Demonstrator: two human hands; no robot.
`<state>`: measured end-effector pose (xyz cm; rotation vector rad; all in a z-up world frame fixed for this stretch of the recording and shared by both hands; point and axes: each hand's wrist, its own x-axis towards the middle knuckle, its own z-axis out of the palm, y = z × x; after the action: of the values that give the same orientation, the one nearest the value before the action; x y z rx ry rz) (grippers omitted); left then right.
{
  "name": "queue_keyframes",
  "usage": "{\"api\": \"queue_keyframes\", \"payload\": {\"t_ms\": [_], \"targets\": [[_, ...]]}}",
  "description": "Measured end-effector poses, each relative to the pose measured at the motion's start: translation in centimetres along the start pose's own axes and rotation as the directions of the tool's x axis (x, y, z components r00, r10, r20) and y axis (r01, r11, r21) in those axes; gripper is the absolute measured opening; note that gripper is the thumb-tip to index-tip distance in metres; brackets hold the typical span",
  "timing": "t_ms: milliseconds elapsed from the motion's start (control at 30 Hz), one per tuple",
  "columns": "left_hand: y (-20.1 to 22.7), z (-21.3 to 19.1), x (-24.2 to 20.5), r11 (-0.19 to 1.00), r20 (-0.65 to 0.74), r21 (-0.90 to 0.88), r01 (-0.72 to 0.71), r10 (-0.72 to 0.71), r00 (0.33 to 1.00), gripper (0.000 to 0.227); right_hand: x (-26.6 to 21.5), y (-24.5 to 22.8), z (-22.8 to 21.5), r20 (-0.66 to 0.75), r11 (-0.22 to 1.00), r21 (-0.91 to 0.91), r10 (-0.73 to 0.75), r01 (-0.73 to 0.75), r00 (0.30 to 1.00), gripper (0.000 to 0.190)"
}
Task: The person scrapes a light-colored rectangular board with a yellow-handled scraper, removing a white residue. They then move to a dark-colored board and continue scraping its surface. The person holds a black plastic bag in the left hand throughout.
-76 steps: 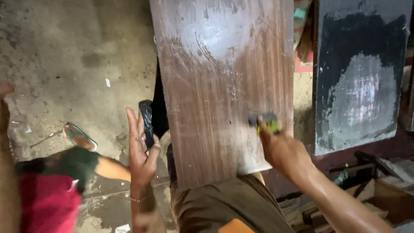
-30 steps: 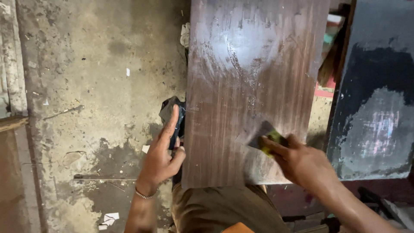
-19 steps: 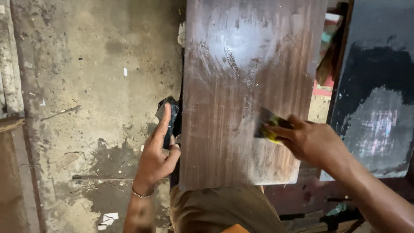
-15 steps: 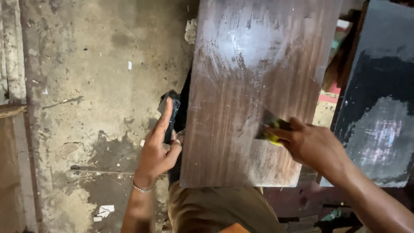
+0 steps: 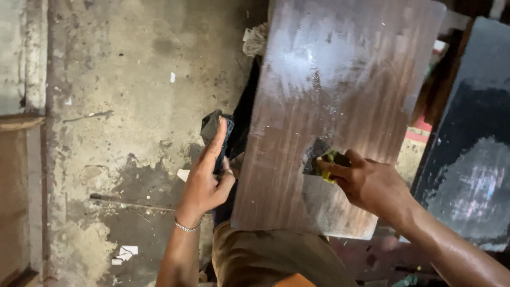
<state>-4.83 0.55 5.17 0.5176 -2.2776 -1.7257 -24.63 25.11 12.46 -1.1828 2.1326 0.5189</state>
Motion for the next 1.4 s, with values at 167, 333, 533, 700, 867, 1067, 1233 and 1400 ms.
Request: {"api": "queue_keyframes", "payload": {"t_ms": [167, 333, 533, 700, 867, 1067, 1233, 1400], "targets": [[0.3, -0.4, -0.1, 0.999, -0.067, -0.036, -0.014, 0.012, 0.998, 0.091, 2.7, -2.4, -1.2, -0.045, 1.000, 0.010, -0.018, 0.019, 0.999, 0.029], [1.8, -1.0, -0.3, 0.999, -0.100, 0.006, -0.034, 0.034, 0.994, 0.090, 5.1, -4.8, -2.2, -0.061, 0.997, 0.036, -0.066, 0.068, 0.996, 0.035], [3.9, -2.5, -0.7, 0.999, -0.118, -0.038, -0.007, 0.003, 0.993, 0.094, 8.1, -7.1, -4.1, -0.120, 0.882, 0.412, -0.198, 0.230, 0.973, 0.054], [5.0, -4.0, -1.0, 0.995, -0.171, -0.094, -0.029, 0.012, 0.985, 0.095, 10.1, -6.8, -3.5, 0.011, 0.356, 0.932, -0.206, 0.064, 0.978, 0.061], [3.7, -3.1, -1.1, 0.975, -0.151, -0.202, -0.088, 0.058, 0.987, 0.095, 13.6, -4.0, 1.0, 0.184, 0.110, 0.978, -0.082, -0.175, 0.980, 0.087], [0.3, -1.1, 1.1, 0.970, -0.151, -0.210, -0.124, 0.093, 0.984, 0.094, 9.9, -6.3, -1.1, 0.179, -0.179, 0.961, -0.171, -0.209, 0.969, 0.056], [1.8, 0.4, 1.8, 0.960, -0.081, -0.262, -0.098, 0.079, 0.994, 0.096, 10.0, -7.0, 1.5, 0.186, -0.273, 0.944, -0.031, -0.187, 0.982, 0.049], [1.4, 1.2, 2.3, 0.955, -0.053, -0.285, -0.082, 0.070, 0.996, 0.096, 9.6, -7.8, 3.0, 0.155, -0.351, 0.928, 0.063, -0.123, 0.986, 0.044]]}}
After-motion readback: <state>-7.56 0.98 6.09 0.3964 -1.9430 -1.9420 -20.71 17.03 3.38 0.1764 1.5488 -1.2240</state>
